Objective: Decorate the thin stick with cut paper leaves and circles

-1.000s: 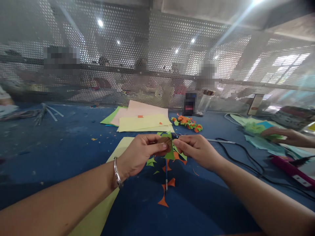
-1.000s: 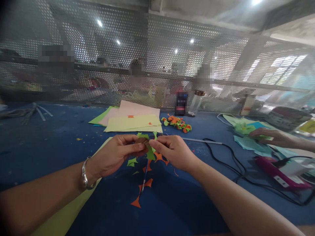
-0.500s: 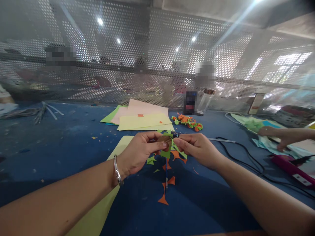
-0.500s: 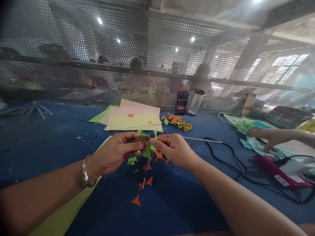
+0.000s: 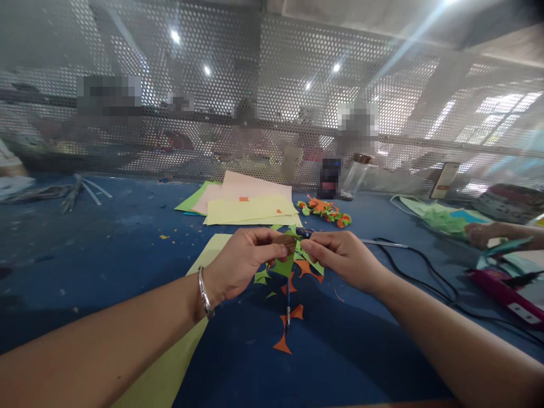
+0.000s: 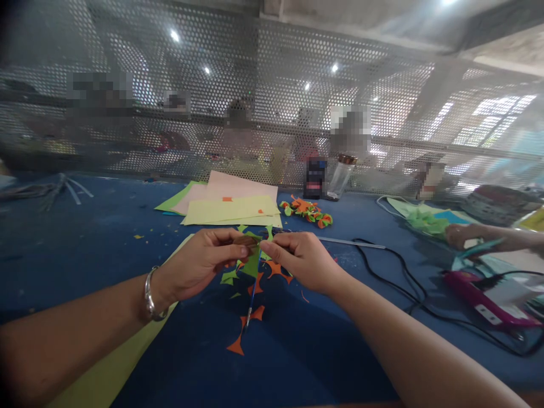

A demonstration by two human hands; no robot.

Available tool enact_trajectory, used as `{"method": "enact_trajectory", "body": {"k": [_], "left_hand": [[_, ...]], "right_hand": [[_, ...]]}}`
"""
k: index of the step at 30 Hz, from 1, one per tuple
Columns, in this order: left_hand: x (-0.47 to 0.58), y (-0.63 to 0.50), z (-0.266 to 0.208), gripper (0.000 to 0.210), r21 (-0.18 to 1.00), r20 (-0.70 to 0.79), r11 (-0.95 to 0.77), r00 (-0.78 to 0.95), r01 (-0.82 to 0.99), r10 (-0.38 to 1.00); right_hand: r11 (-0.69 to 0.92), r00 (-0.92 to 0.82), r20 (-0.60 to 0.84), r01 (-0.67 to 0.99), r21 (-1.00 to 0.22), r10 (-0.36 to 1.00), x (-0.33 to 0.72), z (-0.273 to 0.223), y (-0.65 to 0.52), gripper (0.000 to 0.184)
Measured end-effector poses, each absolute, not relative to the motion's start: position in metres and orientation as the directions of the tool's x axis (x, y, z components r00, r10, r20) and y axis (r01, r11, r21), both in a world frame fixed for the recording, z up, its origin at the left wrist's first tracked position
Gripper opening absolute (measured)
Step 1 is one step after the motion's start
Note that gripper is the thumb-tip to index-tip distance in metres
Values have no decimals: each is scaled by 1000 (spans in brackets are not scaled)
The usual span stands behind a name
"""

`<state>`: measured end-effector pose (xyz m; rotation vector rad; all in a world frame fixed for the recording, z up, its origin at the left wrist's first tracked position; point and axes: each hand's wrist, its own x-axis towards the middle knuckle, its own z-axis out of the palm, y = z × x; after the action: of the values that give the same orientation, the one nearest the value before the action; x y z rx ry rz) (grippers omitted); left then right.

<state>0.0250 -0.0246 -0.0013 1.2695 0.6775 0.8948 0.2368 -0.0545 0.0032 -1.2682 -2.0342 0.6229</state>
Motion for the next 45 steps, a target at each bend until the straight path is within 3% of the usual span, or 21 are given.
{"method": "enact_trajectory", "body": {"k": [45], "left_hand": [[21, -19, -2, 12, 994, 10, 51, 540, -97, 841]], "right_hand": [[457, -364, 281, 623, -635, 888, 236, 2, -55, 51]]}}
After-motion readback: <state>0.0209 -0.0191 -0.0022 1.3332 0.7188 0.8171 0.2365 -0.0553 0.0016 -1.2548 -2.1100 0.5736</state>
